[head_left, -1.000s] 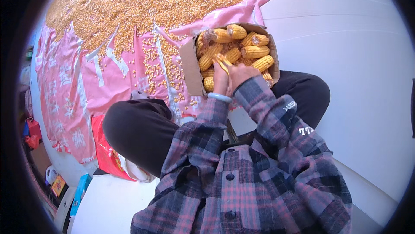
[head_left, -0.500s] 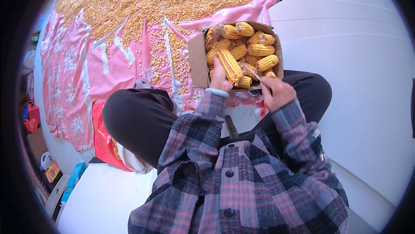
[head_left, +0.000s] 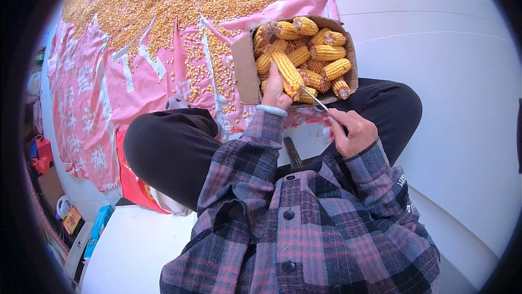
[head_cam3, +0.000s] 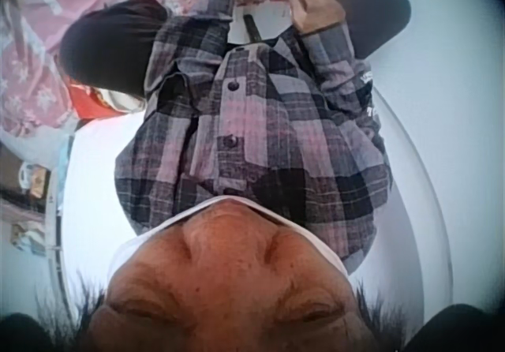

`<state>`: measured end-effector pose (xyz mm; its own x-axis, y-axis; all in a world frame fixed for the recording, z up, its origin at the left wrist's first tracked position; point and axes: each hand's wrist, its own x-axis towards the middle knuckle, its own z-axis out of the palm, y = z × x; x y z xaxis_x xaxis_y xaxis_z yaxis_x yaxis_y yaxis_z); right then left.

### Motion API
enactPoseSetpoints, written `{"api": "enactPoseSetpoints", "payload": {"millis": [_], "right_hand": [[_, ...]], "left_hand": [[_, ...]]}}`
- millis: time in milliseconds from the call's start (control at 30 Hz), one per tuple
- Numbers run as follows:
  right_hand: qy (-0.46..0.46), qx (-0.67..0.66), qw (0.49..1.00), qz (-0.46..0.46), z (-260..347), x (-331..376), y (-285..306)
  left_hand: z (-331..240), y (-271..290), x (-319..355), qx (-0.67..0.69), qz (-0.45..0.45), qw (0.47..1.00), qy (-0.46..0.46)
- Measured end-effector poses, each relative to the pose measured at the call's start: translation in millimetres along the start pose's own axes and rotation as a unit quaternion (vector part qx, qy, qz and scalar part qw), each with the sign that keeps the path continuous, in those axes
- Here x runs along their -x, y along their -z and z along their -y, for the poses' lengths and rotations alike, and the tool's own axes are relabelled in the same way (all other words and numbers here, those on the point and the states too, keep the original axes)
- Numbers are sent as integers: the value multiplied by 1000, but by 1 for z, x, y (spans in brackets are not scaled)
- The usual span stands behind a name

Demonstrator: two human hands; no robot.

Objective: The person sits cross-legged and shucks corn cobs one by one. They use a knife to loosen kernels and then pull the kernels off by hand, dropping them onto a large pink sack. The cobs are taken from a cardboard box and the shucked cobs are placed back into the box.

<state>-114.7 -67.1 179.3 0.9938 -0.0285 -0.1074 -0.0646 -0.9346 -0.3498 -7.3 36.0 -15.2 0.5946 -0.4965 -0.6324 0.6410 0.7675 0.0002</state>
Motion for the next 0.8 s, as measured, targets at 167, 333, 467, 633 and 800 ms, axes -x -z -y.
{"api": "enactPoseSetpoints", "payload": {"millis": [167,333,467,633,800], "right_hand": [[-11,-3,999,40,3,-13,3],[-3,-29,993,111,-11,-48,16],[-3,-21,977,214,-10,-81,30],[-11,-29,958,286,-14,-103,29],[29,-17,980,194,-20,-80,14]], "left_hand": [[0,3,-2,2,-1,1000,1],[2,3,-3,5,-4,1000,0],[2,6,-6,-22,-4,1000,-14],[6,5,-9,-56,-29,998,-16],[1,7,-8,-48,-25,998,13]]}}
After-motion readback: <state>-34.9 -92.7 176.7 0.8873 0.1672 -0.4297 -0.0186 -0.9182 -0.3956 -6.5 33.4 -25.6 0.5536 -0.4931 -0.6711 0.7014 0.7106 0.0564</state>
